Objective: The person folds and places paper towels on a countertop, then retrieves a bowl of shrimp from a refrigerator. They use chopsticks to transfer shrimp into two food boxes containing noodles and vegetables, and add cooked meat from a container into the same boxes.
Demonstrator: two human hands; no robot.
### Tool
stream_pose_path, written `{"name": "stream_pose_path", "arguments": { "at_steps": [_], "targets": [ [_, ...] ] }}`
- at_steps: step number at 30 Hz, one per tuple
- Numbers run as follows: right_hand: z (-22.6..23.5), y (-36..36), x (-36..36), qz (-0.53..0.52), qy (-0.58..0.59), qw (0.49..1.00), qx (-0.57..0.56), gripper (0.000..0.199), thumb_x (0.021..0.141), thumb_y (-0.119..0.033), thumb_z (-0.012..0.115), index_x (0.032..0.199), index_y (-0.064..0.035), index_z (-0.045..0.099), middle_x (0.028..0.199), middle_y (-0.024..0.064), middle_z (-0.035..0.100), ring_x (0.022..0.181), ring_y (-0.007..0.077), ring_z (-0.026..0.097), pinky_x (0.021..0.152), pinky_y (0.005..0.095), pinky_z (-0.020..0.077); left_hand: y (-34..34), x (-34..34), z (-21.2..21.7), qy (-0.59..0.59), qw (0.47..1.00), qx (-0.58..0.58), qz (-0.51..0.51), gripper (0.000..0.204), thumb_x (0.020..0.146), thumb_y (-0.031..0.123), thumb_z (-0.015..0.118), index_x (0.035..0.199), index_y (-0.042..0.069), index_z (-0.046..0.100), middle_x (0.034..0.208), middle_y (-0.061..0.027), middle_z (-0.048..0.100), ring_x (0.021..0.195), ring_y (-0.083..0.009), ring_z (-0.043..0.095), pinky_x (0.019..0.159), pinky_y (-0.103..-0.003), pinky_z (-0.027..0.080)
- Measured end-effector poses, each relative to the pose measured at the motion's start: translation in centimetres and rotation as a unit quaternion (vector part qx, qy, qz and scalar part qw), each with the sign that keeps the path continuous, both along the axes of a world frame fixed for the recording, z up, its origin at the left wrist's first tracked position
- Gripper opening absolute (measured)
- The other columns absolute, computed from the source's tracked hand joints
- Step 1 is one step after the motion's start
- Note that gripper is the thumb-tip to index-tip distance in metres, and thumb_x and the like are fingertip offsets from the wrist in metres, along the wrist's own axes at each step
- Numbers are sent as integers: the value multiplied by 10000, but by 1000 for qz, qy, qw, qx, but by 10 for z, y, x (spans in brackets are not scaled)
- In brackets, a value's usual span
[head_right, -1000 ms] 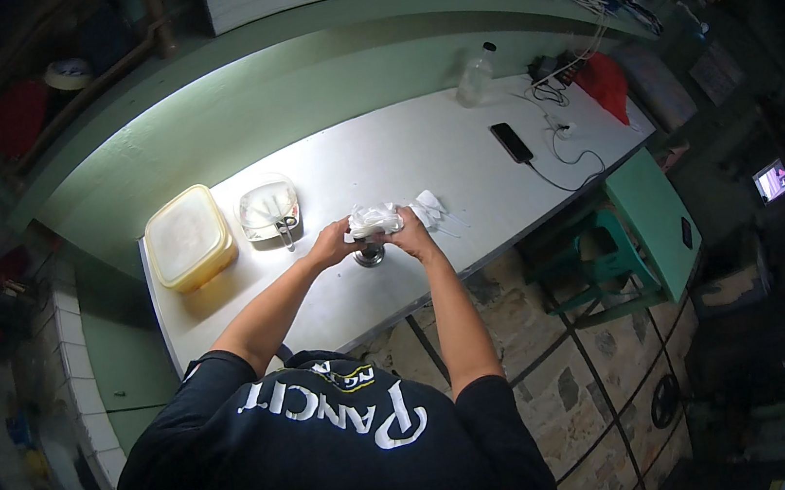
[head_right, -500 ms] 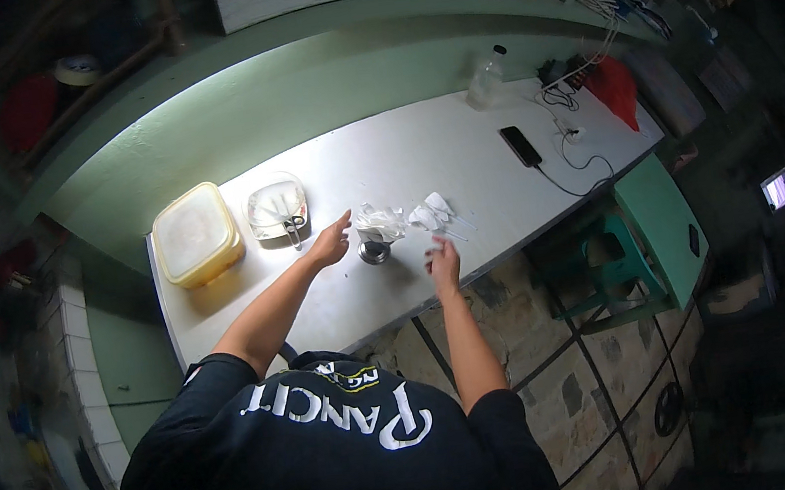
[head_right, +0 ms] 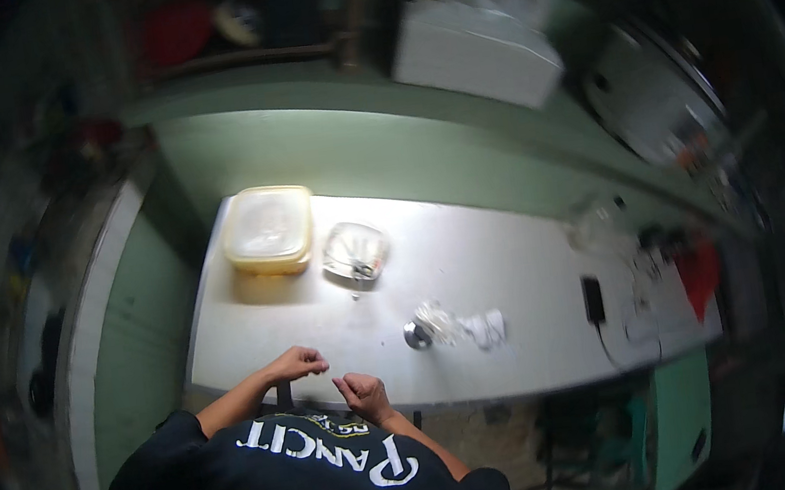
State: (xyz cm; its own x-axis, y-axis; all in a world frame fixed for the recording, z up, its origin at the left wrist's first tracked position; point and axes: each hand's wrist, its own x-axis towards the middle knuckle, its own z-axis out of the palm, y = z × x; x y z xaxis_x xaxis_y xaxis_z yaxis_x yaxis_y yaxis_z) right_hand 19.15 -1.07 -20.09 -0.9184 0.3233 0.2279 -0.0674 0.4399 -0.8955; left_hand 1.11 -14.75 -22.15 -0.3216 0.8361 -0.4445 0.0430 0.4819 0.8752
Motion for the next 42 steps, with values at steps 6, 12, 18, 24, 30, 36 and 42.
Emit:
{"name": "stream_pose_path", "arguments": {
  "at_steps": [6, 12, 18, 24, 30, 36, 42],
  "targets": [
    [25, -7, -74, 145, 168, 959, 175, 154, 879, -106, 615, 744, -58, 560, 622, 98, 535, 524, 295, 501, 508, 379, 393, -66, 45, 37, -61, 979, 19, 191, 478, 917, 452, 577, 683, 50, 689, 642, -5, 637, 652, -92, 575, 665, -230, 445],
    [93, -95, -110, 296, 293, 890, 189, 195, 772, -102, 604, 962, -72, 631, 877, 113, 599, 824, 276, 583, 762, 417, 431, -121, 61, 26, -202, 881, 164, 395, 257, 946, 222, 499, 1140, 70, 572, 1010, -48, 634, 930, -133, 598, 772, -316, 493],
    [91, -220, -99, 497, 346, 779, 161, 454, 809, -356, 525, 1170, -98, 625, 1115, 196, 554, 1034, 371, 527, 903, 503, 382, -192, 106, 92, -349, 717, 316, 514, 282, 904, 227, 536, 1157, 108, 568, 1098, -27, 604, 1034, -139, 561, 885, -327, 461],
    [57, -354, -113, 383, 222, 891, 98, 282, 822, -275, 545, 1001, -76, 635, 857, 140, 610, 787, 320, 587, 703, 407, 455, -333, 133, 112, -359, 596, 373, 613, 375, 933, 326, 508, 1258, 144, 546, 1207, -13, 599, 1141, -156, 528, 944, -323, 419],
    [-129, -450, -118, 482, 195, 763, 384, 175, 880, -214, 548, 800, -59, 565, 702, 110, 578, 620, 308, 613, 532, 419, 479, -538, 235, 198, -176, 605, 604, 488, 350, 988, 307, 437, 1140, 50, 620, 889, -82, 658, 828, -197, 632, 932, -404, 462],
    [-175, -581, -5, 716, -26, 520, 465, 373, 830, -362, 553, 981, -38, 659, 930, 207, 660, 855, 361, 659, 721, 439, 533, -661, 364, 202, 22, 500, 514, 697, 395, 1004, 374, 403, 1077, 60, 630, 429, 42, 334, 355, -66, 285, 634, -329, 513],
    [-150, -734, 4, 817, -32, 348, 459, 367, 828, -354, 551, 973, -37, 668, 959, 209, 660, 880, 366, 653, 748, 438, 526, -713, 484, -17, 43, 364, 66, 928, 400, 960, 398, 490, 1180, 80, 592, 762, -65, 631, 617, -146, 578, 642, -322, 522]
  ]
}}
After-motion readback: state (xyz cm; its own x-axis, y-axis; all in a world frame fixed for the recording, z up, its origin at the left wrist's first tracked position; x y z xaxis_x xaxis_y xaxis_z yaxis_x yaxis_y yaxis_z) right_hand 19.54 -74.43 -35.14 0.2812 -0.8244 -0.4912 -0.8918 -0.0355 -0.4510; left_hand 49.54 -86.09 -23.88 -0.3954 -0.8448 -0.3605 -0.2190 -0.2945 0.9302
